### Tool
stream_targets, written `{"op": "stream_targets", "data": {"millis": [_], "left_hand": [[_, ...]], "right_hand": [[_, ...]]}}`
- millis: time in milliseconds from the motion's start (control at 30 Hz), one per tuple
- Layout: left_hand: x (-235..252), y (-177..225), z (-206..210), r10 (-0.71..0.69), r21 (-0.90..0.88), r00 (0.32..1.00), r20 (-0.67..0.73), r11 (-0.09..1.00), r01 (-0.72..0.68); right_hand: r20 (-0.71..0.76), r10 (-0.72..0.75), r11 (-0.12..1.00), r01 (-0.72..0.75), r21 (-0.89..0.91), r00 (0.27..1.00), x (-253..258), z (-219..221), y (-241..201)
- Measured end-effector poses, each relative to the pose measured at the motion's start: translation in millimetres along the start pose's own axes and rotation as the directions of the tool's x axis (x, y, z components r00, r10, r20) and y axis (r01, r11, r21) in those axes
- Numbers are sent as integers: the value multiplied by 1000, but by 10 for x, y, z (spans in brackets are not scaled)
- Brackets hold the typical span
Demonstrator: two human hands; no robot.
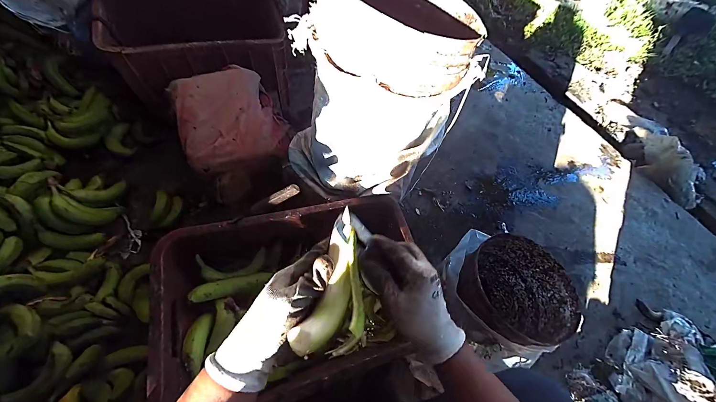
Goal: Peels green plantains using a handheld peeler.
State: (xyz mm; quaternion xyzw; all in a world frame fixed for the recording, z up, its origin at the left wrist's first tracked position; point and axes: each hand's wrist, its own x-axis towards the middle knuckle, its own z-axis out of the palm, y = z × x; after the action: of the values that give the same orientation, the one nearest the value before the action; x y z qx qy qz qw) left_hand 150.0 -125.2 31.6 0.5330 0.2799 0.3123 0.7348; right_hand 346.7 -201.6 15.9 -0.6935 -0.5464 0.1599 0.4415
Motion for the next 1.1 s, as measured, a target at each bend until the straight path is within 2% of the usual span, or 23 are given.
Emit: {"op": "stream_targets", "data": {"millis": [67,133,200,300,367,467,667,767,833,900,1000,1100], "left_hand": [[0,2,54,-110,-37,989,100,993,114],[31,-48,90,-136,-185,983,123,970,157],[88,-134,66,-68,-331,996,56,940,82],[166,-269,-29,42,-481,990,-133,871,-102],[196,-287,-81,28,-564,970,-239,810,-163],[207,-218,-82,10,-542,935,-355,812,-214],[193,-105,-85,98,-413,944,-316,882,-229],[170,-99,-91,74,-454,961,-267,870,-193],[125,-56,-107,60,-461,985,-164,878,-130],[53,14,-112,45,-377,998,-47,924,-60],[-32,133,-86,-76,-173,989,129,980,98],[-6,63,-61,-195,-139,946,260,962,236]], "right_hand": [[-39,143,989,-144,-42,989,163,-141,143],[-78,206,978,-208,-11,975,183,-221,171],[-83,179,984,-177,26,980,87,-194,81],[-23,92,994,-91,59,995,-169,-45,-139],[36,4,999,-6,51,999,-321,46,-220],[92,-112,993,115,-34,990,-368,126,-214],[41,-244,969,245,-18,969,-298,66,-175],[47,-280,959,281,-26,959,-302,72,-146],[52,-312,949,314,-25,949,-295,75,-134],[36,-288,958,288,-7,957,-243,42,-126],[47,-140,990,140,-3,989,-38,-80,-27],[56,152,982,-144,-119,987,189,-168,225]]}}
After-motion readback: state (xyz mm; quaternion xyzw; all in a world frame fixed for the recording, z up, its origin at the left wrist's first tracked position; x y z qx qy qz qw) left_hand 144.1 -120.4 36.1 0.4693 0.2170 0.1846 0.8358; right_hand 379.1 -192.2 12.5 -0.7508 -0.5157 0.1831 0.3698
